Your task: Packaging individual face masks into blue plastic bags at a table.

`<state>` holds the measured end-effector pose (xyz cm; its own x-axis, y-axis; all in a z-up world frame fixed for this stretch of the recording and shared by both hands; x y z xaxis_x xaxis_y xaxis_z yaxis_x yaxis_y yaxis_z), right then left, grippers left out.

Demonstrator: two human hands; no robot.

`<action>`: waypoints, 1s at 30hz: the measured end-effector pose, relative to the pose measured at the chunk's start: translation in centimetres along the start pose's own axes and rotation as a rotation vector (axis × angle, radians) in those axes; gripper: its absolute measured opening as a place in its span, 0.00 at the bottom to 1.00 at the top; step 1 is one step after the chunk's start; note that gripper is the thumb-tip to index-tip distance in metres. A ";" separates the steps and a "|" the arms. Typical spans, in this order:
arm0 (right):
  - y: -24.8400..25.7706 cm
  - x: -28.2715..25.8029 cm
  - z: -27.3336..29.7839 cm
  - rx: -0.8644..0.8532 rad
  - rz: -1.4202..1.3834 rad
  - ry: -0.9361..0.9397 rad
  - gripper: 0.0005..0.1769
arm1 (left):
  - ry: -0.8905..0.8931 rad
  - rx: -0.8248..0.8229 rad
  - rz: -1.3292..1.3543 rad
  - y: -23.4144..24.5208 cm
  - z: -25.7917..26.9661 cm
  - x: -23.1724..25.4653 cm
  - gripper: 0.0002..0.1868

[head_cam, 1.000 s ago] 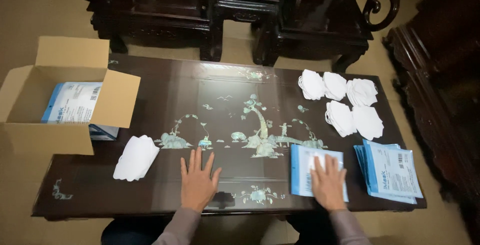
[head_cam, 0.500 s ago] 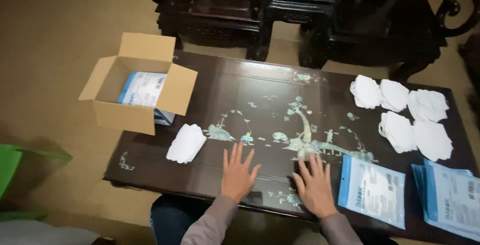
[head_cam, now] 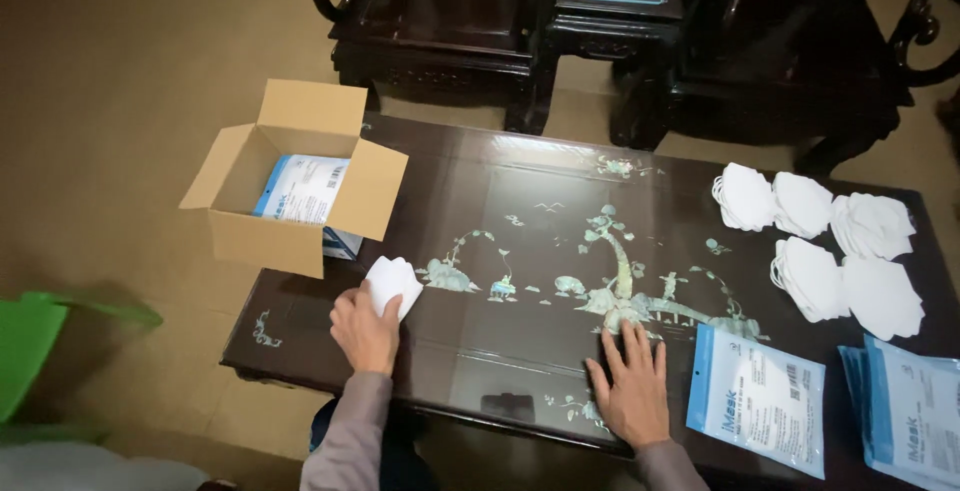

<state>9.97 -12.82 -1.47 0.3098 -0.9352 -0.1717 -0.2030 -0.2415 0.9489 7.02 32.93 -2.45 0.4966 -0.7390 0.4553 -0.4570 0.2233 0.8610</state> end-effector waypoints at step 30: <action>1.6 -3.2 -1.4 -0.517 -1.328 -0.569 0.11 | 0.387 -0.827 1.125 -5.6 12.3 17.9 0.20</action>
<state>9.97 -9.85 1.02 -0.4088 -0.1257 -0.9039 0.2967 -0.9550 -0.0014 9.37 10.59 -1.88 0.3947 0.2565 0.8823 -0.2496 0.9541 -0.1657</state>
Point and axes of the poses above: each hand's wrist, its own z-axis away from the middle knuckle, its own y-axis out of the back of the hand, x = y × z, the point moved 10 cm from there along -z, towards the middle knuckle, and after that the axes turned 3 degrees about -y, right-handed, at the moved point
